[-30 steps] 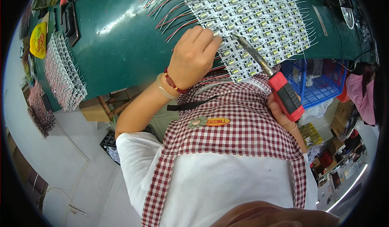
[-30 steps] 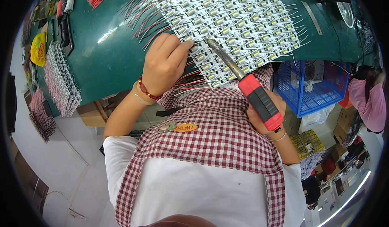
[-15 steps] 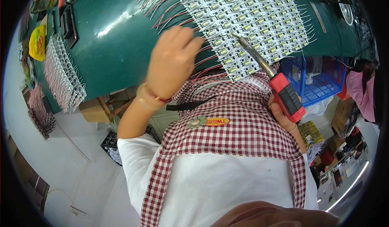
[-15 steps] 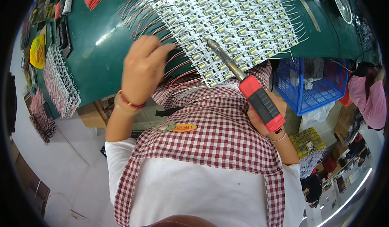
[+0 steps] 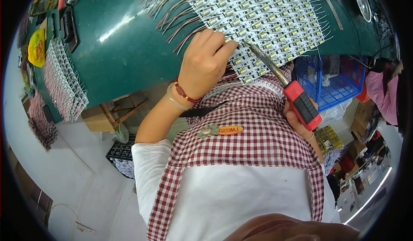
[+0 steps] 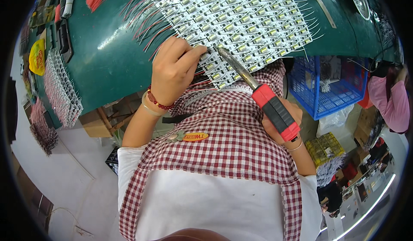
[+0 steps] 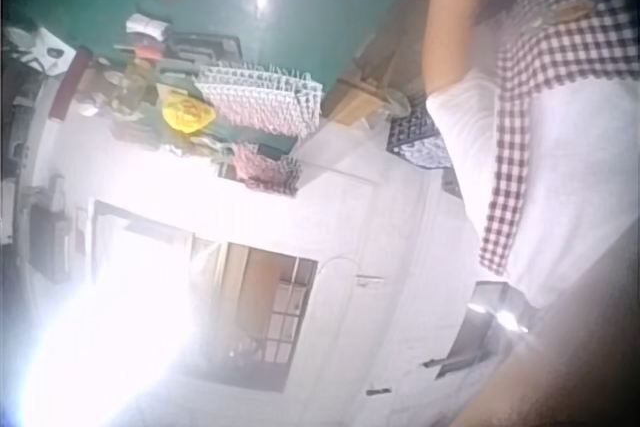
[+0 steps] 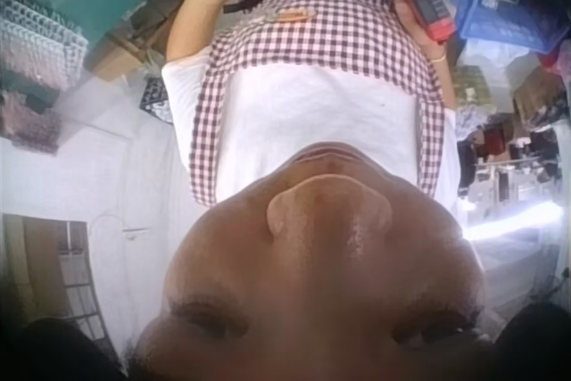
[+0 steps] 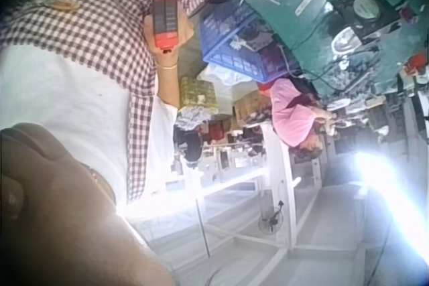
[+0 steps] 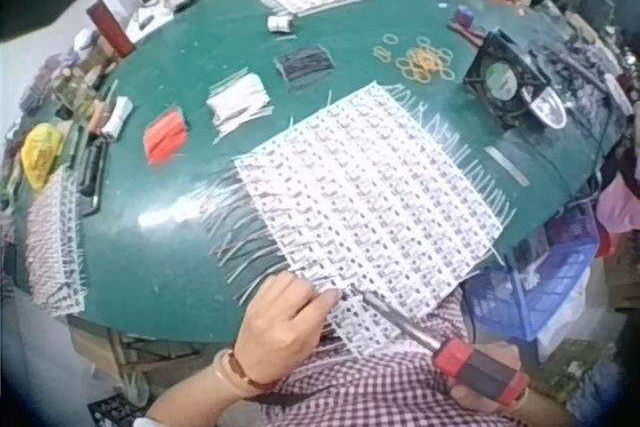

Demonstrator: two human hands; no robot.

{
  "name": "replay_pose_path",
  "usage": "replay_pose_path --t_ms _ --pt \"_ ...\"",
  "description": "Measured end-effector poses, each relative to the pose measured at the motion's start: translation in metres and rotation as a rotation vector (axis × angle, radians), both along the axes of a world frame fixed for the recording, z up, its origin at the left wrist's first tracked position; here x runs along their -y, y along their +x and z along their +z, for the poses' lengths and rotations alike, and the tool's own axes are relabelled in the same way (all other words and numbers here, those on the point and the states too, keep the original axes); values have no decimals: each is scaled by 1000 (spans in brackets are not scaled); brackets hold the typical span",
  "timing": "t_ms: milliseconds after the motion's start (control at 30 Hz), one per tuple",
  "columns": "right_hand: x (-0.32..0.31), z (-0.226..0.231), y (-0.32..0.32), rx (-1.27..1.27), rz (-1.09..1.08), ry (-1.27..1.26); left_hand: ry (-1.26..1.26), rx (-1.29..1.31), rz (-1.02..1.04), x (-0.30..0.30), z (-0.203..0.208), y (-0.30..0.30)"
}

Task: The person solders connections onto an LED circuit board using a soldering gun and then adjusts the tip of the soldering tool using pliers.

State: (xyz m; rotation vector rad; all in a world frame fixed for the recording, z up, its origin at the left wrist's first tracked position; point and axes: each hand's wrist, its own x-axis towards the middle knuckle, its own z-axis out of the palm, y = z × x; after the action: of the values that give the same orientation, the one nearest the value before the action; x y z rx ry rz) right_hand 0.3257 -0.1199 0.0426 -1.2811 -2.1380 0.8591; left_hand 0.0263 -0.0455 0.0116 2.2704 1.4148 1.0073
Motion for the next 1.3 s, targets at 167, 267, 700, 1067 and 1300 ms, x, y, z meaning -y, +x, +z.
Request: replay_pose_path --t_ms 167,267,700,1067,1300 --pt "-1 0 -1 1 28 6 5 4 11 5 -4 2" --pt "-1 1 -1 -12 32 -46 2 -1 18 6 -5 3" --pt "0 -2 1 -41 27 -3 -9 0 11 4 -4 4" --pt "-2 -3 2 15 92 7 -12 -9 17 5 -2 5" --pt "9 1 4 -18 -75 -132 -2 -45 13 4 -2 4"
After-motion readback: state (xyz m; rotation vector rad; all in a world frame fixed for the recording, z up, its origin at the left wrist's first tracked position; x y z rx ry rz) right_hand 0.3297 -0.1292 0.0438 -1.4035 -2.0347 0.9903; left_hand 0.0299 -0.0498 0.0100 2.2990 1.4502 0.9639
